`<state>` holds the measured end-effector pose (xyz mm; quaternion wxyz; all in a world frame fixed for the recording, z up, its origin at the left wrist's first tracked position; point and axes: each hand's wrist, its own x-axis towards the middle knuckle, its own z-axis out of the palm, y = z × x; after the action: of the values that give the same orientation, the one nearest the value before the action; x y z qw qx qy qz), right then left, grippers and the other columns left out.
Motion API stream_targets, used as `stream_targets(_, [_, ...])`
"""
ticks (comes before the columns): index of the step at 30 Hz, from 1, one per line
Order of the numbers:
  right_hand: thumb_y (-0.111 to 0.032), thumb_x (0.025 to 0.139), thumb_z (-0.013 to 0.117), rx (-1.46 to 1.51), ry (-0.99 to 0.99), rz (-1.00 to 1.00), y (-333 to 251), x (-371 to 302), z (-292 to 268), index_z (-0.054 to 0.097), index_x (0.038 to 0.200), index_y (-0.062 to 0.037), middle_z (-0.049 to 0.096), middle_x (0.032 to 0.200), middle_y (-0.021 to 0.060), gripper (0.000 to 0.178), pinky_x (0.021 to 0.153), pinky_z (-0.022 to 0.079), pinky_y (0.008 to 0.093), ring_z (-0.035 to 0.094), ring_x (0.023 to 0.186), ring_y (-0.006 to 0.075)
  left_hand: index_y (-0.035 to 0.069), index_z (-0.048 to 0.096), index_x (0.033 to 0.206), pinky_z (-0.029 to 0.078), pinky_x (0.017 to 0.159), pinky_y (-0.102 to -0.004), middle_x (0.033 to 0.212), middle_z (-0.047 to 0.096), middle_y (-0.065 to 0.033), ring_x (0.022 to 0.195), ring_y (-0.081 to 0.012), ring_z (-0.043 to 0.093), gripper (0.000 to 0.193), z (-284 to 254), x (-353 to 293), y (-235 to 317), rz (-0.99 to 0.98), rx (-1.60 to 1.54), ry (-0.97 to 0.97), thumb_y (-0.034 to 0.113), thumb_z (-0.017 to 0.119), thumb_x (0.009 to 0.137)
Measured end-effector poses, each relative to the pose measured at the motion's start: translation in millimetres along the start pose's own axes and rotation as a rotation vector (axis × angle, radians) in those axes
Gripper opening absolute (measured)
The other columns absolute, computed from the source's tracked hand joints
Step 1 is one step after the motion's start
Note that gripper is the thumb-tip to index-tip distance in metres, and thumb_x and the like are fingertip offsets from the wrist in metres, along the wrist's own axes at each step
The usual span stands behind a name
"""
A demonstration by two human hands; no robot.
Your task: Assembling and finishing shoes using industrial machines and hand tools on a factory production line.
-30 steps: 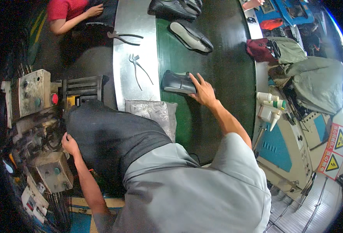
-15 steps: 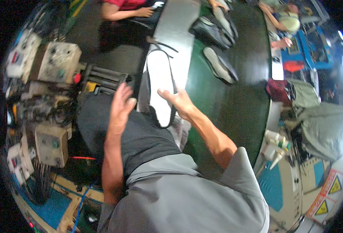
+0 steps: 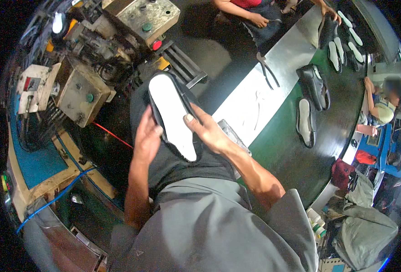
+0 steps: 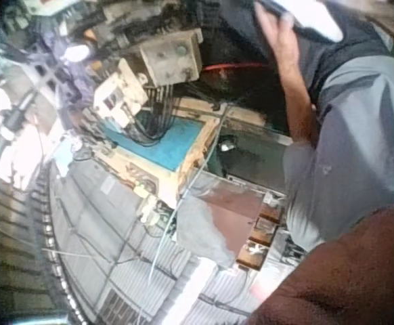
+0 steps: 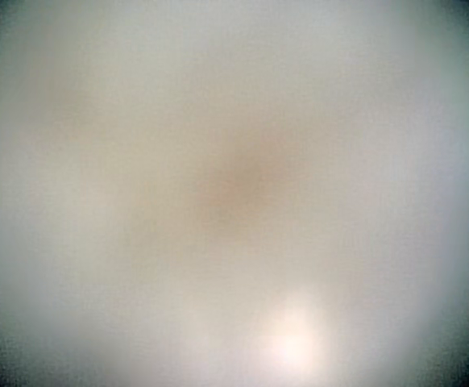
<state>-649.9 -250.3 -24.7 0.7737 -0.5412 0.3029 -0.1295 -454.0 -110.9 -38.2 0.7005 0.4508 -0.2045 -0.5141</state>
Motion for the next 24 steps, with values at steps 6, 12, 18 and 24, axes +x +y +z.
stream_targets(6, [-0.049,0.109,0.063,-0.507,-0.084,-0.064,-25,-22,19,0.037,0.166,0.0038,0.043,0.165,0.0345,0.083,0.129,0.032,0.0491,0.040,0.157,0.0448,-0.001,0.053,0.159,0.040,0.118,-0.0320,0.155,0.057,-0.0132,0.136,-0.0190,0.055,0.058,-17,55,75,-0.086,0.161,-0.110,0.016,0.064,0.105])
stream_targets(12, [-0.052,0.102,0.075,-0.565,-0.080,-0.216,-76,37,39,0.037,0.166,0.0057,0.052,0.159,0.0320,0.094,0.126,0.038,0.0464,0.048,0.152,0.0379,-0.001,0.051,0.161,0.039,0.121,-0.0343,0.157,0.056,-0.0142,0.141,-0.0208,0.054,0.064,-10,53,97,-0.083,0.331,-0.208,0.019,0.067,0.103])
stream_targets(18, [-0.056,0.098,0.078,-0.570,-0.099,-0.154,-83,48,48,0.043,0.165,0.0008,0.060,0.150,0.0317,0.094,0.118,0.044,0.0505,0.056,0.140,0.0431,-0.002,0.055,0.156,0.040,0.120,-0.0355,0.154,0.058,-0.0144,0.141,-0.0215,0.054,0.062,-8,49,98,-0.016,0.439,-0.196,0.025,0.070,0.102])
stream_targets(24, [-0.042,0.099,0.080,-0.616,0.022,-0.381,-65,52,60,0.052,0.160,-0.0025,0.063,0.147,0.0257,0.078,0.118,0.044,0.0487,0.056,0.137,0.0410,-0.002,0.064,0.146,0.042,0.117,-0.0366,0.140,0.065,-0.0141,0.133,-0.0241,0.060,0.054,-16,49,87,0.236,0.638,-0.132,0.029,0.070,0.102])
